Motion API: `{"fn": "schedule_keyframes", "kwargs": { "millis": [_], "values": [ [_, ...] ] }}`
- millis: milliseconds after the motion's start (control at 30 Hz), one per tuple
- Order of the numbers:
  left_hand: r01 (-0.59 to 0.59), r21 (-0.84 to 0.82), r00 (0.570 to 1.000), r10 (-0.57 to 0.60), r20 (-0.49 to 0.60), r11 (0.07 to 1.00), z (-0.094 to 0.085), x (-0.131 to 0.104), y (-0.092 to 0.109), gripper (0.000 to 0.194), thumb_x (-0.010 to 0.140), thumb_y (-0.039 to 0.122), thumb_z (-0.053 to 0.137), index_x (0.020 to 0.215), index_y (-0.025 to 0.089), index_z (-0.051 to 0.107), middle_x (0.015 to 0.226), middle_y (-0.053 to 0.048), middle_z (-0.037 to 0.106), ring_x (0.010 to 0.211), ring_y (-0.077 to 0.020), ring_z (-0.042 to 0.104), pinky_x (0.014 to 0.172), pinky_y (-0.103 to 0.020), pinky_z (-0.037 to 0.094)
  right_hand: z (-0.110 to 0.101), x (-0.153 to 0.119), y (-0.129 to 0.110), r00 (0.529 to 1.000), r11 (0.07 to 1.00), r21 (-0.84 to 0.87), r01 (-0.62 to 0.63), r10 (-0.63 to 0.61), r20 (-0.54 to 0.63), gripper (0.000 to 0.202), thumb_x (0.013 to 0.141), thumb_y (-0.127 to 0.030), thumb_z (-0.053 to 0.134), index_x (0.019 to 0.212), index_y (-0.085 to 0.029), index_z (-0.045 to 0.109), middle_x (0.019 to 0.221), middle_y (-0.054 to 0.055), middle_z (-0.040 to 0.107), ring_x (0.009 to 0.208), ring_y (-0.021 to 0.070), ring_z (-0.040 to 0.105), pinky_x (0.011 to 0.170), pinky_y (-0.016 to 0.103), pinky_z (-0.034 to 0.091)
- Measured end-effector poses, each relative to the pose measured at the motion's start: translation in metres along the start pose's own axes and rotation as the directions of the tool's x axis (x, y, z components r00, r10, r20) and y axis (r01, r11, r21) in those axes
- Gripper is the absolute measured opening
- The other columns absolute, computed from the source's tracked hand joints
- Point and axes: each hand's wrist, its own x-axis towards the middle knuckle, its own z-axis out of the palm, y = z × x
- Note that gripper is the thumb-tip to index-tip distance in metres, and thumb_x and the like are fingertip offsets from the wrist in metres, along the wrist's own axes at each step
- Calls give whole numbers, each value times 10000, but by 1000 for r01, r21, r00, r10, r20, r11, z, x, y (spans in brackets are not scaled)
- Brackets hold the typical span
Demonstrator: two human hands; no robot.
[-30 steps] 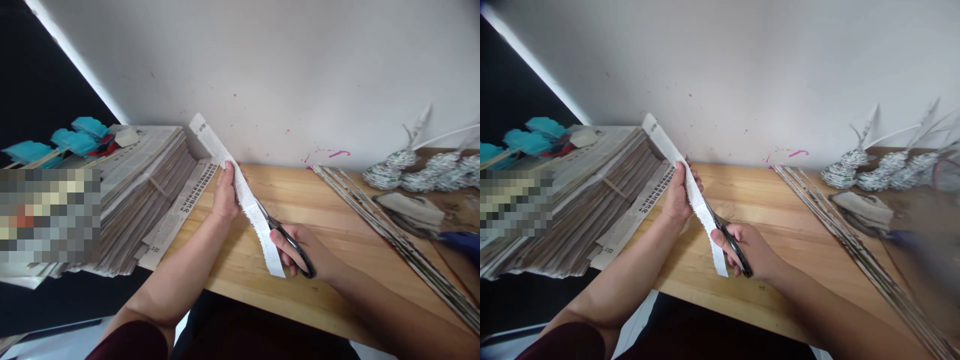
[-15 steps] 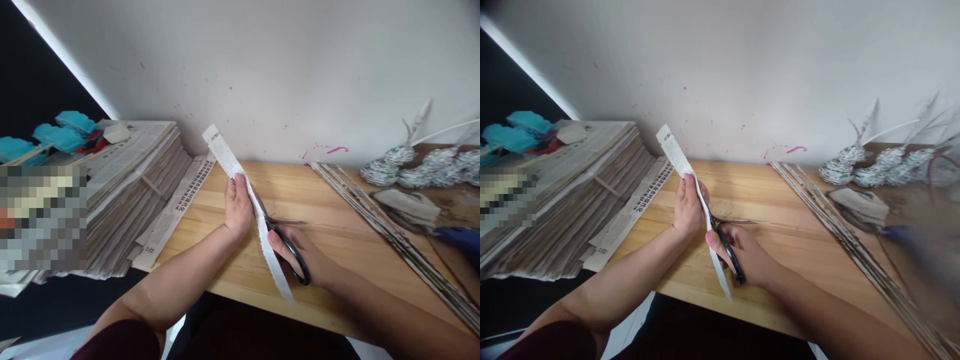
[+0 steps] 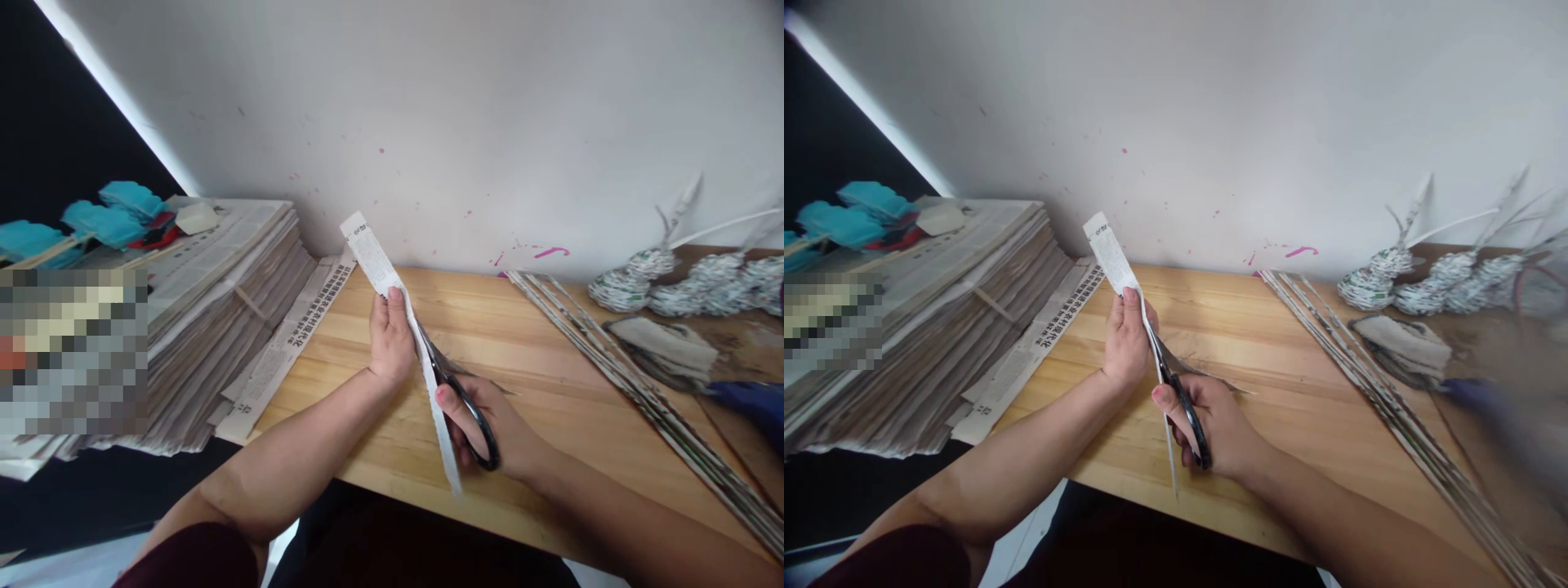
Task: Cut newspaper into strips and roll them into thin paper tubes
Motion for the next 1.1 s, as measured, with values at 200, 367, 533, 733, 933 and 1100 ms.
{"fn": "schedule_keyframes", "kwargs": {
  "millis": [200, 367, 533, 733, 933, 1100],
  "values": [
    [-69, 62, 997, 66, 46, 996, 1, -11, -7, 411, 901, 622, 534, 825, 219, 524, 641, 18, 494, 598, -133, 455, 574, -261, 400, -2, 0, -2, 996, 996, -15, 90, -90, -11, 584, 820, -776, 541, 664, -221, 447, 548, -25, 484, 466, 111, 473, 456, 247, 437],
    [-115, 127, 992, 107, 71, 985, 2, -19, -10, 422, 909, 618, 519, 810, 210, 561, 705, -7, 537, 683, -149, 490, 662, -277, 431, -8, 0, -8, 984, 979, -119, 164, -170, -48, 545, 877, -735, 497, 666, -233, 486, 596, 10, 523, 563, 170, 522, 542, 300, 472],
    [-121, 131, 991, 113, 68, 984, 3, -19, -7, 419, 910, 610, 520, 783, 213, 553, 704, -9, 527, 677, -151, 482, 672, -284, 431, -10, 0, -7, 964, 953, -199, 228, -249, -89, 538, 896, -726, 468, 668, -239, 466, 627, 26, 503, 616, 190, 489, 555, 311, 434],
    [-37, 39, 994, 33, 100, 999, 2, -17, -11, 476, 871, 677, 528, 770, 212, 562, 615, -4, 530, 556, -139, 462, 548, -283, 397, -9, 2, 0, 965, 965, -153, 214, -233, -117, 578, 839, -762, 528, 642, -229, 424, 582, -10, 449, 527, 134, 420, 472, 272, 390],
    [192, -266, 966, -135, 218, 944, 1, 0, 6, 578, 844, 760, 476, 789, 192, 570, 651, -19, 581, 532, -123, 530, 496, -262, 410, -12, 0, -5, 999, 995, -95, 34, -35, -9, 549, 829, -718, 592, 669, -212, 451, 510, -44, 498, 377, 93, 488, 380, 211, 344],
    [232, -370, 965, -165, 205, 899, -10, 31, 23, 570, 717, 730, 682, 874, 194, 562, 624, 38, 520, 491, -80, 480, 459, -218, 376, -12, -1, -6, 999, 991, -132, -23, 26, 22, 528, 836, -690, 606, 676, -215, 437, 505, -50, 487, 383, 89, 470, 387, 205, 330]
  ]
}}
